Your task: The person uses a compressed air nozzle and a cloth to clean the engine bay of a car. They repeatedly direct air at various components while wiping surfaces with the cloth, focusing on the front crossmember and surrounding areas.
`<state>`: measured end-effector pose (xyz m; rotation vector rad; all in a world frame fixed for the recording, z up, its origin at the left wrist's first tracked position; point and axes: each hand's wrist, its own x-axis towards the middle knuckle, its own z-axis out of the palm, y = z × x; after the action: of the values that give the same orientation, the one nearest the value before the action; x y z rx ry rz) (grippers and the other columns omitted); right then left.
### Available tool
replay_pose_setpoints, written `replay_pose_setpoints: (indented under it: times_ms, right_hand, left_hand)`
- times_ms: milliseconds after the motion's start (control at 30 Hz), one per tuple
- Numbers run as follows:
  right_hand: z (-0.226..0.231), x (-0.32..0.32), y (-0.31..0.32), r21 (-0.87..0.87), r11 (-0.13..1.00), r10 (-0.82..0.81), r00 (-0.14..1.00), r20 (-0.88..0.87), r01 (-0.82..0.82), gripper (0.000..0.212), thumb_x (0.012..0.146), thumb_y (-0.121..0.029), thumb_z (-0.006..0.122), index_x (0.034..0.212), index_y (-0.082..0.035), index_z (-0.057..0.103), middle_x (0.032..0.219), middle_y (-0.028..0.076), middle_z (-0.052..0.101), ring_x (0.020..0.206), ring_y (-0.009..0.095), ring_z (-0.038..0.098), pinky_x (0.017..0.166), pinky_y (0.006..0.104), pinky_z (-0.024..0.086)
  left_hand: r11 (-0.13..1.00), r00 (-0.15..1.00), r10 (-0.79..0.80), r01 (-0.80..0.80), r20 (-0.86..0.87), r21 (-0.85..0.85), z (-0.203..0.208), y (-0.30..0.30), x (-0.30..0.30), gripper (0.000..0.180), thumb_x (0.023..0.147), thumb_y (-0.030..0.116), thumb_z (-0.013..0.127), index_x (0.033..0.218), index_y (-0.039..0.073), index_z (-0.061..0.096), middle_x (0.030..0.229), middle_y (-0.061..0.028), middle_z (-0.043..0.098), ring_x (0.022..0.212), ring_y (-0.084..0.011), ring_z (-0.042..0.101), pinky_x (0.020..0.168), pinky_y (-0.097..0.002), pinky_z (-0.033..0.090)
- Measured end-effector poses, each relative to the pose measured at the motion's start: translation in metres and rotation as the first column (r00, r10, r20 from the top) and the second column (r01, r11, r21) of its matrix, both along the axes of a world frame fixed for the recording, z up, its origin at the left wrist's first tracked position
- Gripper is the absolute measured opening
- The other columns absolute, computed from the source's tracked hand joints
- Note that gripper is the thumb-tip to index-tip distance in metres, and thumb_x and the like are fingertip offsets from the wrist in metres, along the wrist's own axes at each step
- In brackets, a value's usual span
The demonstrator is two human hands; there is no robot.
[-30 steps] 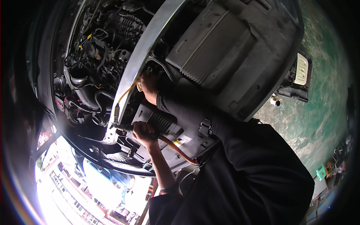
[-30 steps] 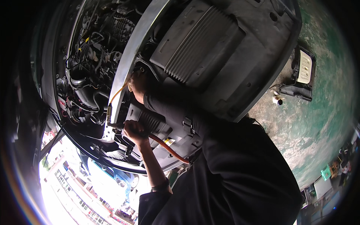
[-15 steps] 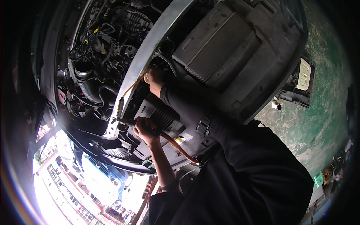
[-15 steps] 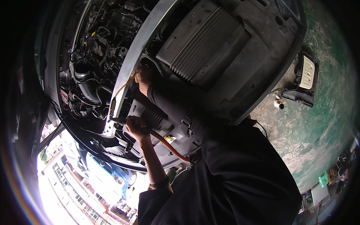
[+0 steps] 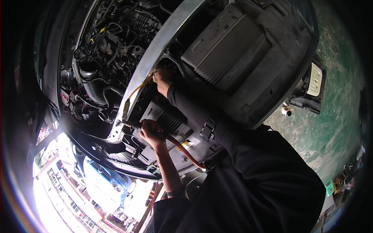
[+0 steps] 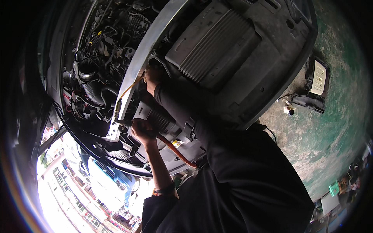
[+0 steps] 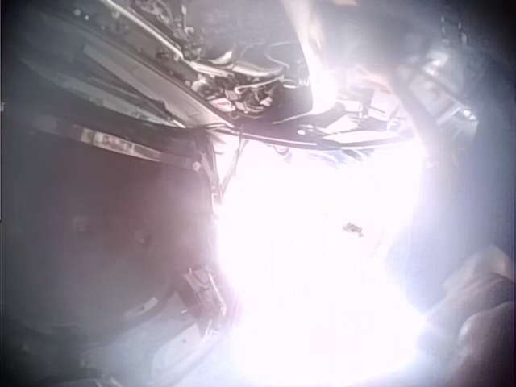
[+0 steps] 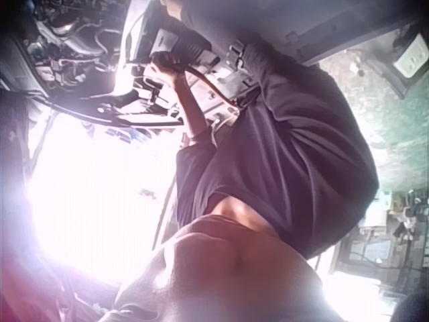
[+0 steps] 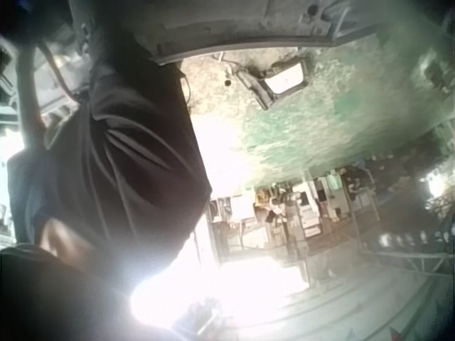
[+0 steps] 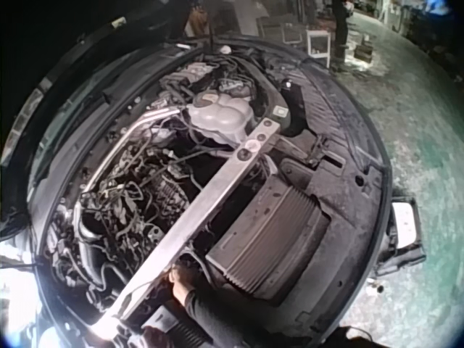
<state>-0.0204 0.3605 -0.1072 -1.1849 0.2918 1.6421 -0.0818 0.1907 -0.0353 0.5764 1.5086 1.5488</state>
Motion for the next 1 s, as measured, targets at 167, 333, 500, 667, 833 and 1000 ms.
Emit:
replay_pose_setpoints:
  times_ms: [167, 333, 500, 667, 833, 1000]
  right_hand:
    - [-0.007, 0.002, -0.008, 0.214, 0.974, 0.084, 0.996, -0.038, -0.074, 0.014, 0.085, -0.013, 0.047, 0.078, -0.009, 0.058, 0.072, -0.002, 0.058, 0.062, 0.006, 0.055, 0.050, 0.0219, 0.042]
    - [-0.005, 0.003, -0.009, 0.193, 0.974, 0.138, 0.987, -0.082, -0.120, 0.020, 0.087, -0.015, 0.046, 0.069, -0.009, 0.053, 0.060, -0.001, 0.050, 0.051, 0.008, 0.047, 0.045, 0.0252, 0.036]
    - [0.008, 0.006, -0.013, 0.114, 0.975, 0.153, 0.952, 0.266, -0.189, 0.021, 0.087, -0.020, 0.047, 0.074, -0.005, 0.054, 0.065, 0.002, 0.055, 0.055, 0.011, 0.051, 0.050, 0.0275, 0.039]
    - [0.019, 0.008, -0.015, 0.094, 0.973, 0.172, 0.937, 0.306, -0.209, 0.033, 0.089, -0.031, 0.045, 0.081, -0.002, 0.058, 0.074, 0.006, 0.060, 0.064, 0.014, 0.055, 0.054, 0.0295, 0.042]
    - [0.008, 0.002, -0.013, 0.048, 0.984, 0.157, 0.967, 0.198, -0.170, 0.026, 0.089, -0.023, 0.045, 0.070, -0.007, 0.054, 0.060, 0.000, 0.052, 0.050, 0.009, 0.048, 0.045, 0.0263, 0.036]
    - [-0.028, -0.023, -0.001, 0.220, 0.965, -0.094, 0.970, -0.225, 0.145, 0.029, 0.088, -0.016, 0.043, 0.060, -0.011, 0.047, 0.052, -0.002, 0.045, 0.043, 0.009, 0.041, 0.039, 0.0242, 0.028]
  left_hand:
    - [1.000, 1.000, -0.002, 0.002, -0.004, -0.021, 0.000, 0.001, 0.000, 0.025, 0.089, 0.018, 0.046, 0.065, 0.010, 0.041, 0.050, -0.0002, 0.035, 0.035, -0.0102, 0.035, 0.032, -0.0226, 0.033]
    - [0.999, 0.999, 0.033, -0.032, 0.028, -0.026, 0.001, 0.005, 0.001, 0.027, 0.090, 0.021, 0.045, 0.065, 0.010, 0.042, 0.050, -0.0001, 0.035, 0.036, -0.0105, 0.034, 0.032, -0.0232, 0.032]
    - [0.996, 0.996, 0.067, -0.063, 0.060, -0.067, 0.003, 0.006, 0.000, 0.027, 0.090, 0.023, 0.045, 0.065, 0.012, 0.041, 0.050, 0.0004, 0.033, 0.037, -0.0108, 0.033, 0.033, -0.0237, 0.031]
    - [0.996, 0.994, 0.062, -0.056, 0.095, -0.065, 0.003, 0.004, -0.002, 0.027, 0.091, 0.023, 0.045, 0.066, 0.012, 0.041, 0.051, 0.0006, 0.033, 0.038, -0.0106, 0.032, 0.033, -0.0237, 0.031]
    - [0.997, 0.997, 0.053, -0.050, 0.056, -0.052, 0.004, 0.003, 0.001, 0.027, 0.091, 0.024, 0.045, 0.067, 0.012, 0.041, 0.052, 0.0006, 0.034, 0.039, -0.0107, 0.033, 0.034, -0.0233, 0.031]
    - [0.995, 0.996, 0.067, -0.063, 0.050, -0.075, 0.008, 0.005, 0.005, 0.030, 0.091, 0.022, 0.044, 0.064, 0.013, 0.035, 0.053, 0.0014, 0.030, 0.040, -0.0096, 0.030, 0.035, -0.0231, 0.028]
